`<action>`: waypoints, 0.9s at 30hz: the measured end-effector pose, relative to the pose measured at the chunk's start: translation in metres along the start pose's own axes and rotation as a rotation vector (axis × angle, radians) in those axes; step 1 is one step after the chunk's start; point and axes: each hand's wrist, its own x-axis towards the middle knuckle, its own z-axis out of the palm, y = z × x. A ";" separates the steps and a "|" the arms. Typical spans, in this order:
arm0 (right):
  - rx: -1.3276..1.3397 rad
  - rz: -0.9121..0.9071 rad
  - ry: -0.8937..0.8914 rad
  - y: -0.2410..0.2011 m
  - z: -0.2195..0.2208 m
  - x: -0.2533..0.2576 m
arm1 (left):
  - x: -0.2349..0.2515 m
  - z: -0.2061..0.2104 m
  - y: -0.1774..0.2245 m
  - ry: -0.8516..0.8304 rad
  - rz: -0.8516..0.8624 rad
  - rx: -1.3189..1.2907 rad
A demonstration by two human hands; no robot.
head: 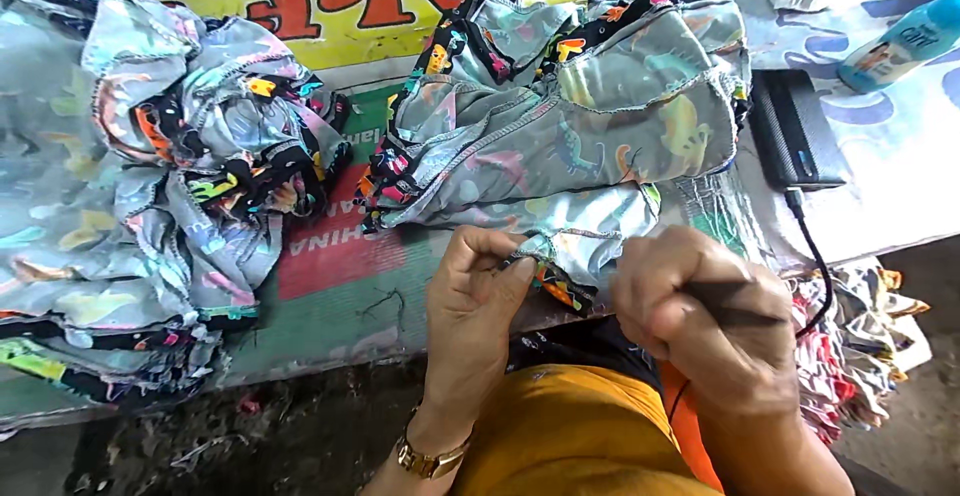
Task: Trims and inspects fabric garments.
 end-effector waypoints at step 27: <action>-0.389 0.121 0.124 0.021 0.009 0.001 | -0.001 0.001 0.001 -0.040 0.025 -0.020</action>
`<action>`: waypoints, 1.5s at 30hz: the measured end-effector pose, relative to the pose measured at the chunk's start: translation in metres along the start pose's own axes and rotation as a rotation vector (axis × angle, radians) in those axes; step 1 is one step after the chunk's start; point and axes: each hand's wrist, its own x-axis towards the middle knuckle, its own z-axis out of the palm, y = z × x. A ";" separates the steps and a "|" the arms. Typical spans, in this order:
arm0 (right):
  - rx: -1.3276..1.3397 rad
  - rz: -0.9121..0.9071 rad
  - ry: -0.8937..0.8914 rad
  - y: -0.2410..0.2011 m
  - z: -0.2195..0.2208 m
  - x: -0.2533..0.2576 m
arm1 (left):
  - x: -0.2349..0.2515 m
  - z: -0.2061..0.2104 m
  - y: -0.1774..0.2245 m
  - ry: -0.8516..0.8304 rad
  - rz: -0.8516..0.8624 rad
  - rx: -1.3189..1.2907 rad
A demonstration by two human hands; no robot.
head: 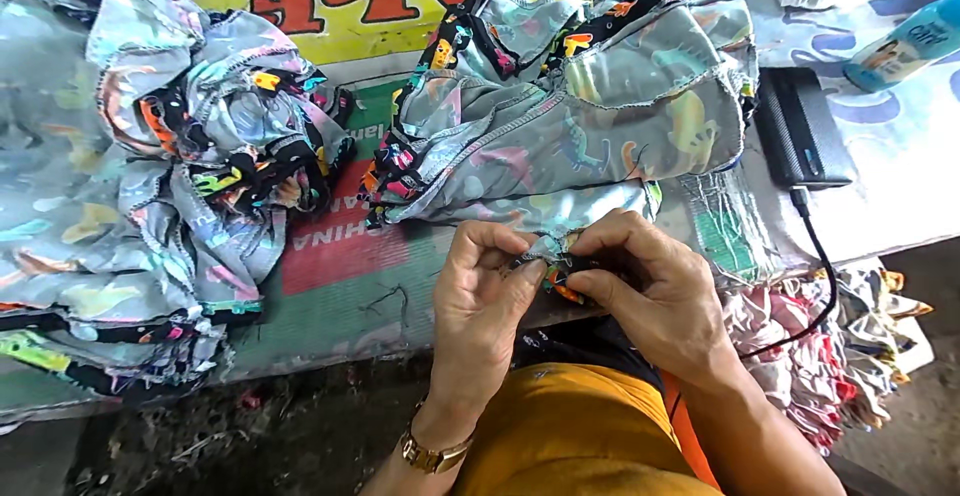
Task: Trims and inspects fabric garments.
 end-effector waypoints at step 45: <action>-0.335 -0.213 -0.376 -0.004 -0.041 0.012 | 0.177 0.037 -0.019 -0.599 0.720 1.440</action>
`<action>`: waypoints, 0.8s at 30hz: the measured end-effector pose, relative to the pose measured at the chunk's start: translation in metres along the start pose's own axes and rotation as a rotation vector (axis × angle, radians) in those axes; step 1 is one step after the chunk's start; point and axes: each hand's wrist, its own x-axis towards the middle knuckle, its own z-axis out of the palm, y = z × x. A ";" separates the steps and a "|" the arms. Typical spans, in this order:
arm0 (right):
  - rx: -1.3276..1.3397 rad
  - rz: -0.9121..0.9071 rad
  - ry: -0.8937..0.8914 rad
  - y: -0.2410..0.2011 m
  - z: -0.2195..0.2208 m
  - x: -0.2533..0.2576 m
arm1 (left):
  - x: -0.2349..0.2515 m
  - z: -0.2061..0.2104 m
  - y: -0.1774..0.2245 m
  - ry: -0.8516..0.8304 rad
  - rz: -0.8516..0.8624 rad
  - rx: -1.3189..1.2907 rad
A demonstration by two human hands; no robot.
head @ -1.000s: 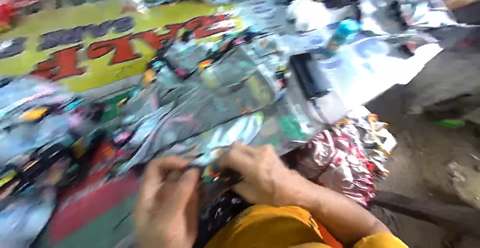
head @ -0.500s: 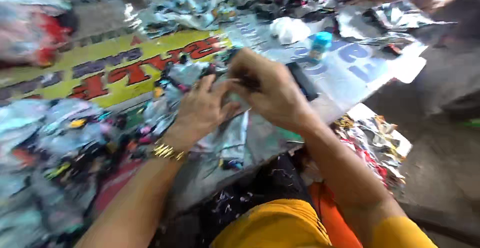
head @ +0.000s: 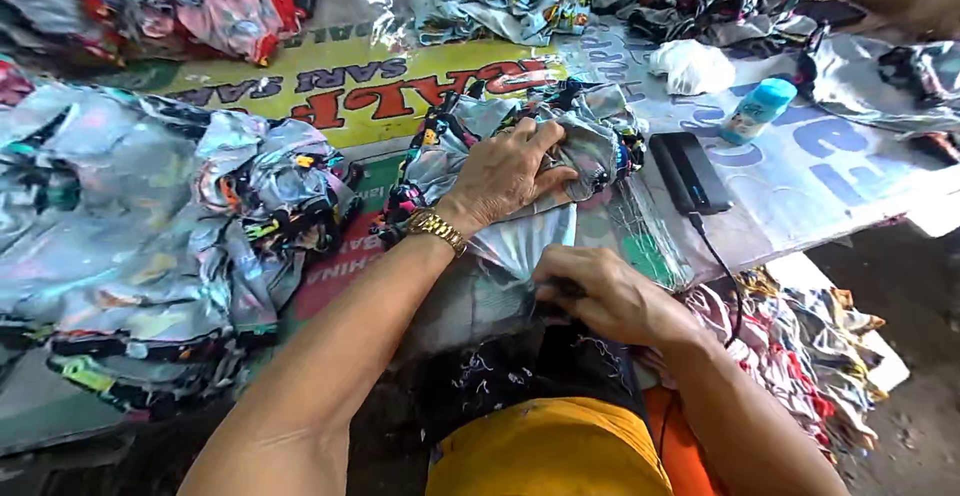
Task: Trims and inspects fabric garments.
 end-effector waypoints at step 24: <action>-0.553 0.266 0.262 0.018 -0.039 0.011 | -0.075 -0.024 0.036 0.109 -0.332 -0.895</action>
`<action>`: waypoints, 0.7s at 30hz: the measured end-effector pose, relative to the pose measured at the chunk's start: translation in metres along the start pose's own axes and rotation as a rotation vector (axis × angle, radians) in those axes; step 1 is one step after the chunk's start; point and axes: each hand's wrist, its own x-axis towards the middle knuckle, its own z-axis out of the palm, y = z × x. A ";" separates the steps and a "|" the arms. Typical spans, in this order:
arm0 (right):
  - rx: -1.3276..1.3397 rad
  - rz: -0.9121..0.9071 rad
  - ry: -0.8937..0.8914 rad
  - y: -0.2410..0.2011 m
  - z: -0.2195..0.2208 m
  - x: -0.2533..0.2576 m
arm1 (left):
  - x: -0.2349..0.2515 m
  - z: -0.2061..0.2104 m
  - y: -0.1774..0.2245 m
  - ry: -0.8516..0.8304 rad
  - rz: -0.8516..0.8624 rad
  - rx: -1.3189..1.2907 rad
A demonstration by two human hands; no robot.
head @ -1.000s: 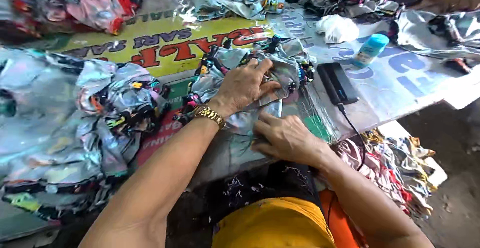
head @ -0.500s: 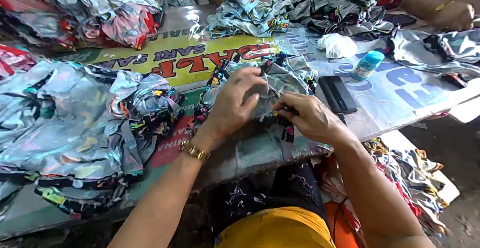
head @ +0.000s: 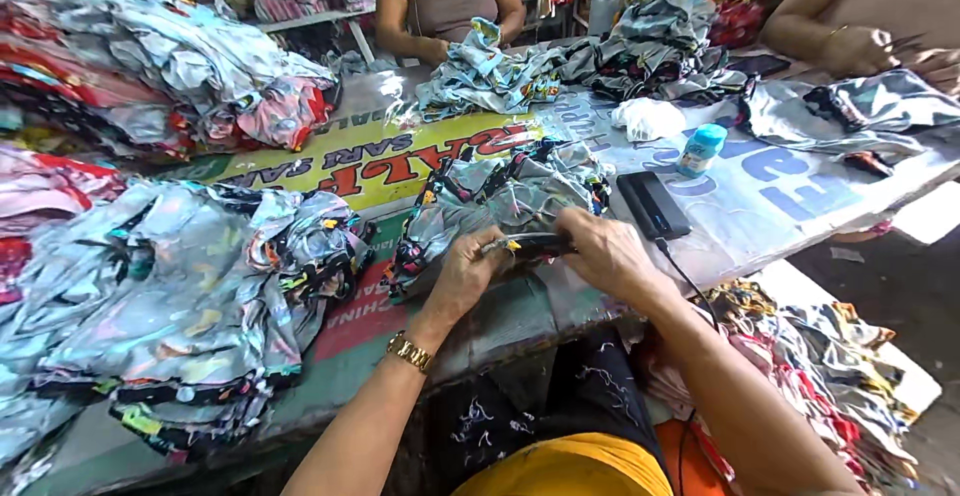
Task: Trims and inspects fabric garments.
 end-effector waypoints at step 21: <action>1.066 0.244 -0.142 -0.015 0.027 -0.020 | -0.049 0.015 0.036 0.245 0.100 0.553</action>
